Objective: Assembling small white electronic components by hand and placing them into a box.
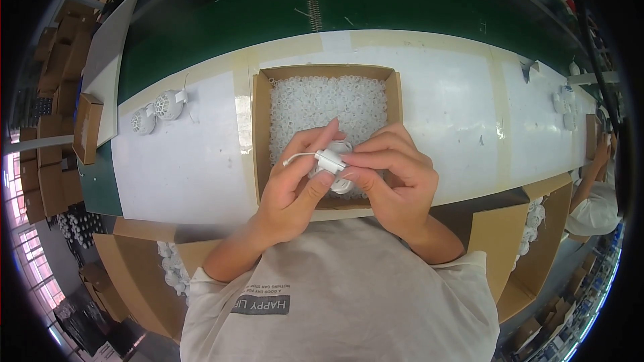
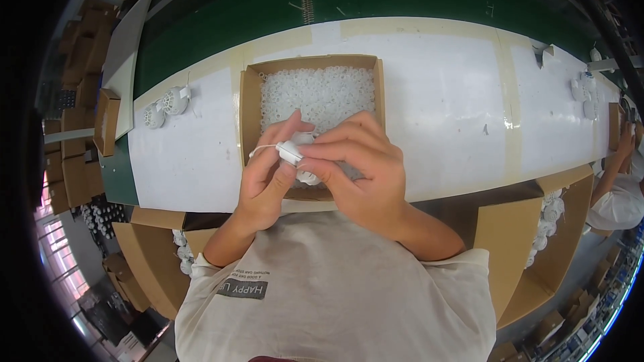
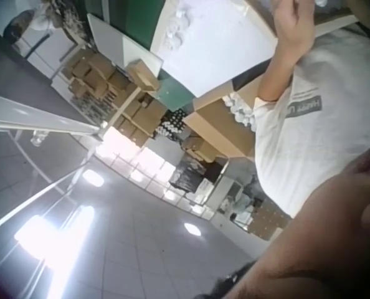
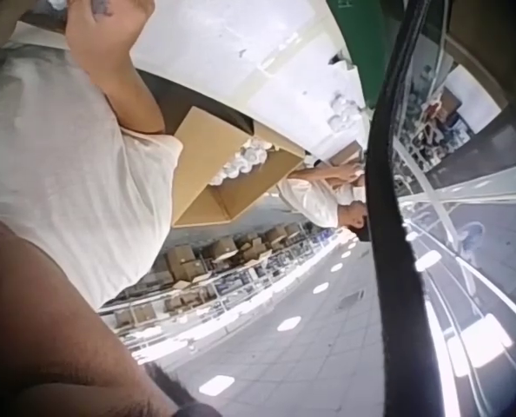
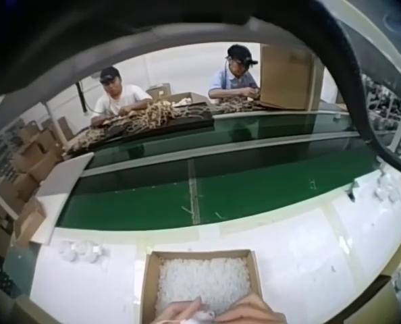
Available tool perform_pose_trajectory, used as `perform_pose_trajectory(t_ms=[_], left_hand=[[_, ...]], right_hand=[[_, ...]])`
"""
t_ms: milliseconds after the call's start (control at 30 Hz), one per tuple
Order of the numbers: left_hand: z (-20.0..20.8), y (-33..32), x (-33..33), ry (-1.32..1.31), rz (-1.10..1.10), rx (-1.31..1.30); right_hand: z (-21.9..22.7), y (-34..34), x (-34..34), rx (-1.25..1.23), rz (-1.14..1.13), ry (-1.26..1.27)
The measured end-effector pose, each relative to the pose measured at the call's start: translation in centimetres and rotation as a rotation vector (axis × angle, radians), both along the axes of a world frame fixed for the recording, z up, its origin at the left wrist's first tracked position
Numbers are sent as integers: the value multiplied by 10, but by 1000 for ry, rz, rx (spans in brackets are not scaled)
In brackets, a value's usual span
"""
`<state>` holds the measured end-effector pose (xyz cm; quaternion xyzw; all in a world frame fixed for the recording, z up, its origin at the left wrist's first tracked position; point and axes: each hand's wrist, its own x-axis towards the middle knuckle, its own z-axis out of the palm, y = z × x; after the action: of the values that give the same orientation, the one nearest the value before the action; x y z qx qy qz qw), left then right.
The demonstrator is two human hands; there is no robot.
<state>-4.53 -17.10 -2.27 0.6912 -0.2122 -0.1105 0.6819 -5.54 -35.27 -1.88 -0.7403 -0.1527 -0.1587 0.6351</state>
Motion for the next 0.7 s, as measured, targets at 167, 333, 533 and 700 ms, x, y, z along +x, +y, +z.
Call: perform_pose_trajectory(t_ms=[167, 333, 533, 700], left_hand=[[0, 7, -1, -110, 22, 46], [0, 5, -2, -113, 19, -24], [4, -1, -7, 208, -4, -186], [8, -3, -9, 252, -25, -233]], right_hand=[[-1, -1, -2, 86, 56, 42], [1, -7, 4, 23, 111, -38], [2, -9, 8, 28, 111, -65], [5, -9, 7, 24, 42, -91]])
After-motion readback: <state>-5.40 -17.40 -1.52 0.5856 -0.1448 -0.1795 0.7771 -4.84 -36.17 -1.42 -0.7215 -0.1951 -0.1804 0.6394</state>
